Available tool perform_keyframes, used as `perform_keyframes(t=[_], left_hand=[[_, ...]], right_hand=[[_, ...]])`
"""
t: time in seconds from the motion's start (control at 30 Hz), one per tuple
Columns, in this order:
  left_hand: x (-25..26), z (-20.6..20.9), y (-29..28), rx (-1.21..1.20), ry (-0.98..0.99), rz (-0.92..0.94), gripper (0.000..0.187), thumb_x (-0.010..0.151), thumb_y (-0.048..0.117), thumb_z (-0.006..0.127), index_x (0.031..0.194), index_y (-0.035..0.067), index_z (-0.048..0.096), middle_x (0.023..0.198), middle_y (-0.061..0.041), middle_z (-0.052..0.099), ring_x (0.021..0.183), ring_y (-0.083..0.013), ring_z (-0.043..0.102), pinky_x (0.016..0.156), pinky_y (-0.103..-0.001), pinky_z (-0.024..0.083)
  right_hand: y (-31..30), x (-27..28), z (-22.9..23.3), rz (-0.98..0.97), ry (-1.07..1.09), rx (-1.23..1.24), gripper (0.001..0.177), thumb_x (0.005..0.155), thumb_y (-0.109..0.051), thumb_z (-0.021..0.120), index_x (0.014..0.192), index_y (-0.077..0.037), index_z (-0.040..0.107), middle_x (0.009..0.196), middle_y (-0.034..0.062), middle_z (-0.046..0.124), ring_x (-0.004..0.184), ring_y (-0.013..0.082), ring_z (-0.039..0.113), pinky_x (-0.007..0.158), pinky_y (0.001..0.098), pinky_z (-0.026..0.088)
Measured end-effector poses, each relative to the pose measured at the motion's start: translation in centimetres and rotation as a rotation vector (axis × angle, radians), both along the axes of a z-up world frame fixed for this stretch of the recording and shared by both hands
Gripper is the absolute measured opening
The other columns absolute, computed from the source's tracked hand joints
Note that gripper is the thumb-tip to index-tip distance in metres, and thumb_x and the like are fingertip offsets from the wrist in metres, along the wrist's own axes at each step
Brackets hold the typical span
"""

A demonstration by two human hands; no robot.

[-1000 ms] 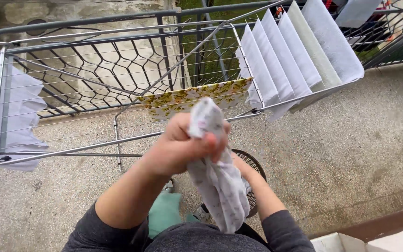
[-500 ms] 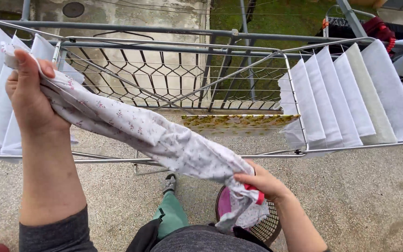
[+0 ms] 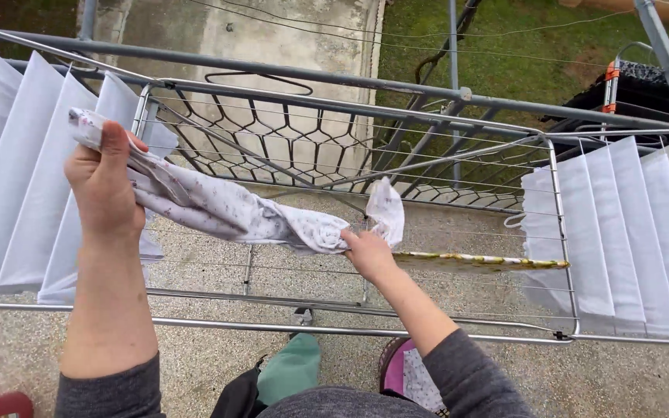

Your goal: Hanging various laundry items like socks and small towels on a drying rack on a balcony.

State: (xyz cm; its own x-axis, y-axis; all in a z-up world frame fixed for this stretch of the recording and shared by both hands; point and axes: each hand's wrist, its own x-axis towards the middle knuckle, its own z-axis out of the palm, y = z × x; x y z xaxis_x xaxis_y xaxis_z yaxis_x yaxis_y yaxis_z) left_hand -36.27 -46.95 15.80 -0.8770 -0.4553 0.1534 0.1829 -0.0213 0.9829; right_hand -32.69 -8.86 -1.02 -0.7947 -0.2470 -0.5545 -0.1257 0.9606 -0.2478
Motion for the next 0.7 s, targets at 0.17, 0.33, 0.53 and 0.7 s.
perform_keyframes(t=[0.17, 0.33, 0.53, 0.7], left_hand=[[-1.8, -0.2, 0.9, -0.034, -0.072, -0.111, 0.041, 0.100, 0.049, 0.070, 0.083, 0.012, 0.064, 0.082, 0.002, 0.062, 0.075, -0.0094, 0.056, 0.068, -0.026, 0.046], [-2.6, 0.4, 5.6, -0.103, -0.047, -0.251, 0.042, 0.106, 0.036, 0.070, 0.078, 0.005, 0.069, 0.063, -0.004, 0.058, 0.059, -0.0056, 0.054, 0.060, -0.021, 0.052], [-2.3, 1.0, 10.1, -0.365, -0.221, -0.782, 0.032, 0.096, 0.025, 0.070, 0.078, -0.001, 0.070, 0.067, -0.019, 0.071, 0.067, -0.0325, 0.071, 0.072, -0.045, 0.058], [-2.9, 1.4, 11.1, -0.664, -0.191, -0.888, 0.039, 0.097, 0.030, 0.065, 0.082, -0.006, 0.057, 0.073, -0.033, 0.064, 0.078, -0.0562, 0.064, 0.070, -0.058, 0.050]], right_hand=[[-1.2, -5.6, -5.9, 0.025, -0.236, 0.108, 0.029, 0.103, -0.028, 0.044, 0.123, -0.015, 0.060, 0.112, 0.0112, 0.073, 0.101, 0.0300, 0.070, 0.081, 0.0454, 0.059], [1.0, -8.1, -22.3, 0.172, -0.279, 0.007, 0.042, 0.094, -0.035, 0.048, 0.118, -0.009, 0.071, 0.115, 0.0234, 0.074, 0.117, 0.0410, 0.068, 0.102, 0.0542, 0.052], [-6.7, -7.0, -8.9, -0.034, -0.459, -0.298, 0.050, 0.098, -0.038, 0.046, 0.131, -0.005, 0.063, 0.130, 0.0261, 0.067, 0.128, 0.0449, 0.059, 0.112, 0.0568, 0.043], [-12.0, -7.0, -7.0, 0.252, -0.240, -0.641, 0.042, 0.097, -0.012, 0.049, 0.130, 0.011, 0.060, 0.127, 0.0373, 0.063, 0.121, 0.0586, 0.055, 0.103, 0.0687, 0.044]])
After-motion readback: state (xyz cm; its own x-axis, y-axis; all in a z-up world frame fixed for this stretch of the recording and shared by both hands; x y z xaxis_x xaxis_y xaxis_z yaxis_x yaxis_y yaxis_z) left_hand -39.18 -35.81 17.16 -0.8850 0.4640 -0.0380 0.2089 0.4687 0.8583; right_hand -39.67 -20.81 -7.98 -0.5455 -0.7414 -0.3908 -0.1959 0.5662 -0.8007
